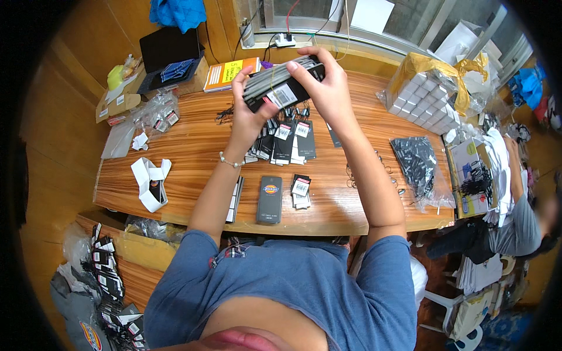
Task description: The person attaches black plastic tags to small rectangular boxes on a wooden table. They repeatedly pick up boxes and tags, thread the tags through the boxes, and place the assembled items into a growing stack. The person also gathers and aligns the stack of boxes multiple times.
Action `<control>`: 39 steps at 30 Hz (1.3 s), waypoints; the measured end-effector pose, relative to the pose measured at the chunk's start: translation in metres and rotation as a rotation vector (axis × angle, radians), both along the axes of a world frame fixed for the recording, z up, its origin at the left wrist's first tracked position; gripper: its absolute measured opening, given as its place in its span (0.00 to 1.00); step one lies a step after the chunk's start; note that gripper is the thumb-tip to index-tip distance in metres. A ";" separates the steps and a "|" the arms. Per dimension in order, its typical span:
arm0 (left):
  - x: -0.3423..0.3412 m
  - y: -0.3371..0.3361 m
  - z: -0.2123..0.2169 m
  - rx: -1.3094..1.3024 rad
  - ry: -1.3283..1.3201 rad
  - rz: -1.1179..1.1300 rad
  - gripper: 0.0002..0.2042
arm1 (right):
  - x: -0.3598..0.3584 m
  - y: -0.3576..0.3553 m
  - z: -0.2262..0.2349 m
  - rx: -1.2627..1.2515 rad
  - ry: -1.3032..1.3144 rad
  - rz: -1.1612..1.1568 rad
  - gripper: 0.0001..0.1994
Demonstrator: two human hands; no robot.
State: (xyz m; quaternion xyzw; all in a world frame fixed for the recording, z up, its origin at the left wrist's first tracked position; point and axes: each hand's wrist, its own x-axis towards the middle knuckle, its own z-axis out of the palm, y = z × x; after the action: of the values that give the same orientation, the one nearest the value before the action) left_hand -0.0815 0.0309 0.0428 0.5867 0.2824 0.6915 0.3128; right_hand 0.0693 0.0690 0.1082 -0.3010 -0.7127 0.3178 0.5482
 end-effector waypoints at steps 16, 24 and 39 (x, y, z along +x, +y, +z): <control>-0.046 0.005 0.076 0.019 0.768 -0.067 0.41 | 0.056 0.015 -0.010 -0.024 -0.376 0.284 0.34; -0.032 0.020 0.090 0.074 1.091 -0.220 0.34 | 0.034 0.010 -0.028 -0.268 -0.468 0.427 0.39; -0.005 -0.044 0.053 -0.245 0.449 -0.031 0.20 | 0.021 0.007 -0.050 -0.993 0.740 0.715 0.21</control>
State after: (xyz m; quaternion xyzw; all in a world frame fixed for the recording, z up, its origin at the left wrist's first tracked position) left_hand -0.0868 -0.0127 0.0956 0.6875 0.4174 0.4997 0.3216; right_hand 0.0898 0.0756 0.0582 -0.1354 -0.3060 0.8463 0.4146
